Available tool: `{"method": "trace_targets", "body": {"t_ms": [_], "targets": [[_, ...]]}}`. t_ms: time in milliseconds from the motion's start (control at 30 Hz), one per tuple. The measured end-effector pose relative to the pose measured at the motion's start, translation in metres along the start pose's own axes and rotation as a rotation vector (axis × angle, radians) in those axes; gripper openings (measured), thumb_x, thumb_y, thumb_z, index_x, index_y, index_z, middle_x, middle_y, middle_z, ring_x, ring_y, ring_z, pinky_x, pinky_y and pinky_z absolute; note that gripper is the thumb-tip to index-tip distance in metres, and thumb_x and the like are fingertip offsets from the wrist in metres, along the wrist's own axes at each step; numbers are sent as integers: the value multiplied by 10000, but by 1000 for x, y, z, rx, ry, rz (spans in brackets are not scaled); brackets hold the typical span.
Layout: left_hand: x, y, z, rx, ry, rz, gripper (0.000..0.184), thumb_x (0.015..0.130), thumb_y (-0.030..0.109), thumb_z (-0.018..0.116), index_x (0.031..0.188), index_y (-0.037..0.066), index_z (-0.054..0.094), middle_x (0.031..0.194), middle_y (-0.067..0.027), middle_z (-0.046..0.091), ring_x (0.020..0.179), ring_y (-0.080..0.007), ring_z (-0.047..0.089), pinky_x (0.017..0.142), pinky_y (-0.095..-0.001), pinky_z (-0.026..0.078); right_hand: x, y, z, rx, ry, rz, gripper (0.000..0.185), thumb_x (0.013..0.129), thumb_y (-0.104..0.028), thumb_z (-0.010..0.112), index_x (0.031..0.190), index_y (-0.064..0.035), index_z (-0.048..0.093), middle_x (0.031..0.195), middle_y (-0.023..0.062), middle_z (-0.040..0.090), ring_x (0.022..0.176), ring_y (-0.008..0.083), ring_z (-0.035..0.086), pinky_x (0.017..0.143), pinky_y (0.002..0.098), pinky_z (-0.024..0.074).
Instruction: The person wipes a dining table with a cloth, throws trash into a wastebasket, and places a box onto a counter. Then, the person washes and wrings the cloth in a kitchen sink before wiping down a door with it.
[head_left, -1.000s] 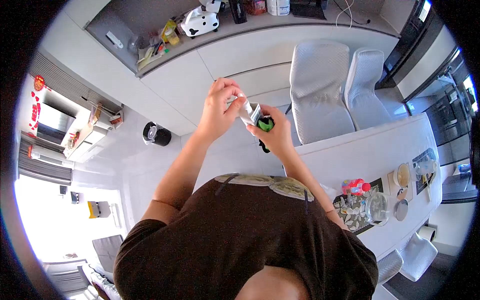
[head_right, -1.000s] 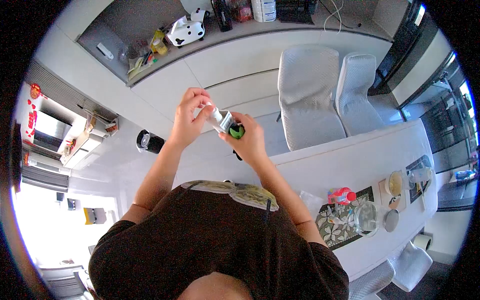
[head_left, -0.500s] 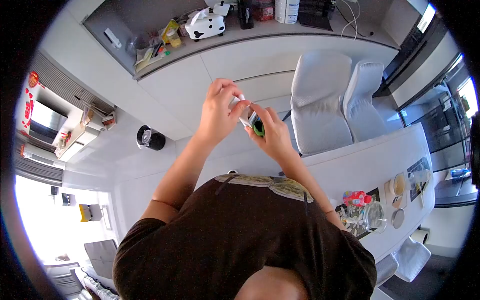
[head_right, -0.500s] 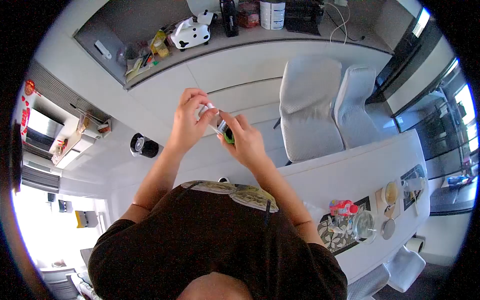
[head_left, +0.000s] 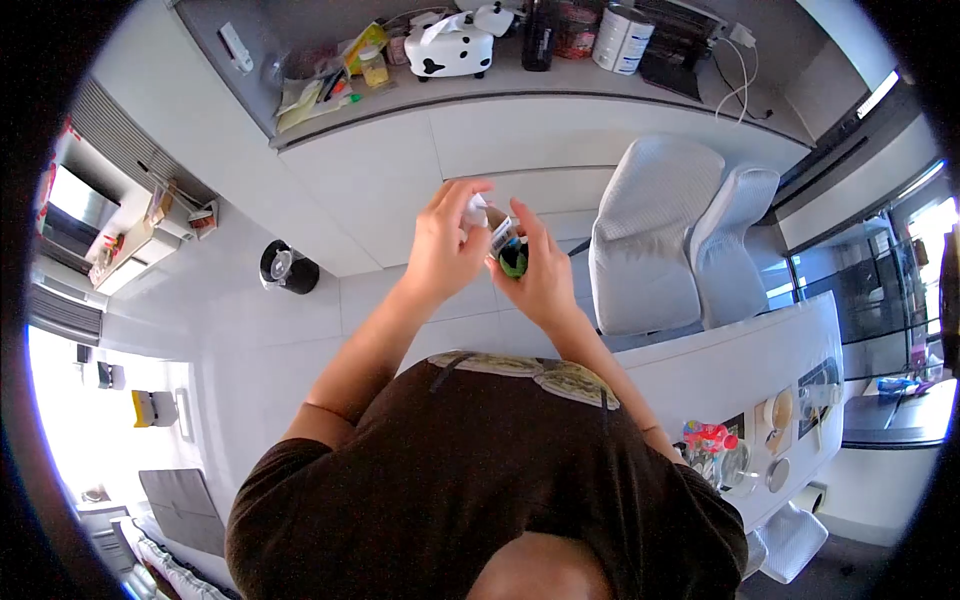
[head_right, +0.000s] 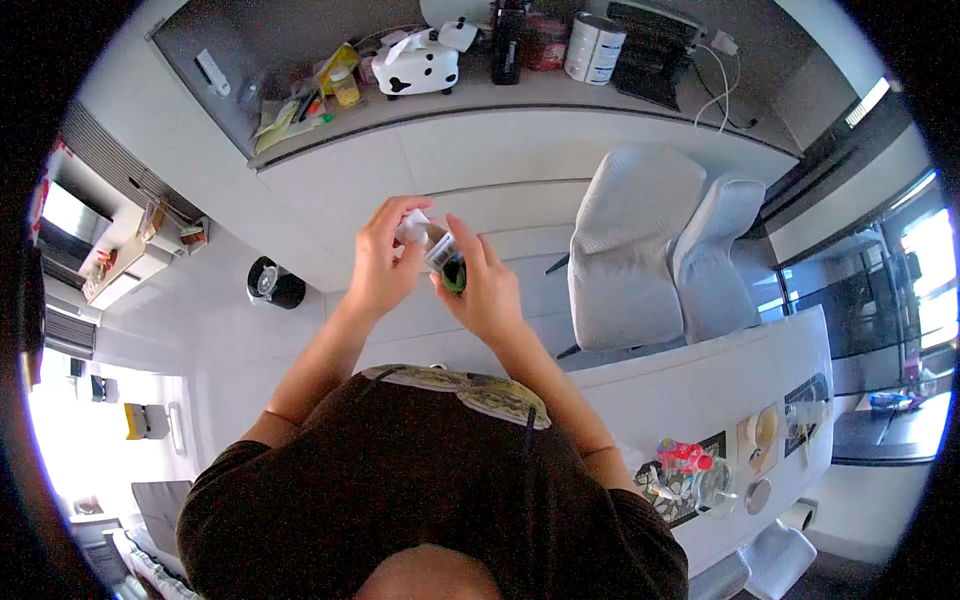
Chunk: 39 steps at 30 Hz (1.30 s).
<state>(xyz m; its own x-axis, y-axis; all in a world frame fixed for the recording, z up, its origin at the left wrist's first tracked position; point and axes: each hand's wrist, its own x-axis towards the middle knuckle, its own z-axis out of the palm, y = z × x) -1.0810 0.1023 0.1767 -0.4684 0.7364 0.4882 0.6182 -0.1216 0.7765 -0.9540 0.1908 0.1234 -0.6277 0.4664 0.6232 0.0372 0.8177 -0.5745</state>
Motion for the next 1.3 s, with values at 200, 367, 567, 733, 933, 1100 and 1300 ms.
{"method": "trace_targets", "body": {"t_ms": [200, 367, 567, 733, 933, 1100, 1300], "targets": [[21, -30, -32, -196, -14, -20, 467, 731, -150, 399, 1173, -9, 453, 1135, -155, 564, 1082, -234, 601, 838, -306, 501, 34, 0, 32, 61, -52, 48, 794, 703, -170, 770, 1378, -117, 355, 1031, 155, 600, 791, 372, 635, 629, 437, 529], [33, -55, -49, -392, -32, -7, 499, 744, -164, 373, 1215, -2, 347, 1236, -177, 500, 1169, -269, 542, 922, -339, 473, 54, -3, 58, 153, -28, 164, 740, 712, -171, 776, 1330, -92, 376, 979, 160, 616, 785, 368, 639, 639, 427, 523], [54, -88, -77, -604, -89, 9, 455, 787, -116, 449, 1216, 16, 377, 1176, -169, 538, 1071, -214, 569, 905, -330, 465, 80, -6, 90, 131, 34, 65, 641, 704, -149, 769, 1253, -86, 442, 1047, 151, 594, 861, 371, 622, 680, 429, 518], [68, -98, -100, -169, -105, 12, 232, 802, 17, 628, 1028, 26, 576, 978, -68, 626, 887, -162, 577, 784, -295, 466, 97, -16, 111, 144, 15, 35, 609, 705, -147, 757, 1242, -107, 471, 1049, 136, 581, 870, 368, 610, 686, 437, 516], [83, -115, -113, -173, -46, 82, 189, 796, 31, 636, 986, 38, 634, 975, -67, 635, 846, -158, 580, 707, -260, 451, 120, -4, 123, 127, -44, 14, 612, 702, -156, 754, 1255, -133, 494, 1012, 117, 570, 821, 342, 618, 643, 422, 520], [102, -126, -115, -108, -4, 33, 196, 834, 56, 617, 1027, 28, 631, 991, -89, 630, 871, -183, 596, 734, -290, 466, 145, 6, 135, 162, -109, -28, 583, 698, -103, 765, 1231, -57, 535, 963, 134, 574, 818, 320, 602, 686, 382, 502], [135, -129, -93, 52, 42, 74, 339, 921, 128, 548, 1230, -10, 525, 1048, -162, 595, 896, -296, 599, 795, -347, 478, 191, 38, 136, 163, -56, -152, 630, 651, -133, 767, 1241, -107, 551, 907, 86, 555, 716, 294, 611, 587, 389, 521]]}}
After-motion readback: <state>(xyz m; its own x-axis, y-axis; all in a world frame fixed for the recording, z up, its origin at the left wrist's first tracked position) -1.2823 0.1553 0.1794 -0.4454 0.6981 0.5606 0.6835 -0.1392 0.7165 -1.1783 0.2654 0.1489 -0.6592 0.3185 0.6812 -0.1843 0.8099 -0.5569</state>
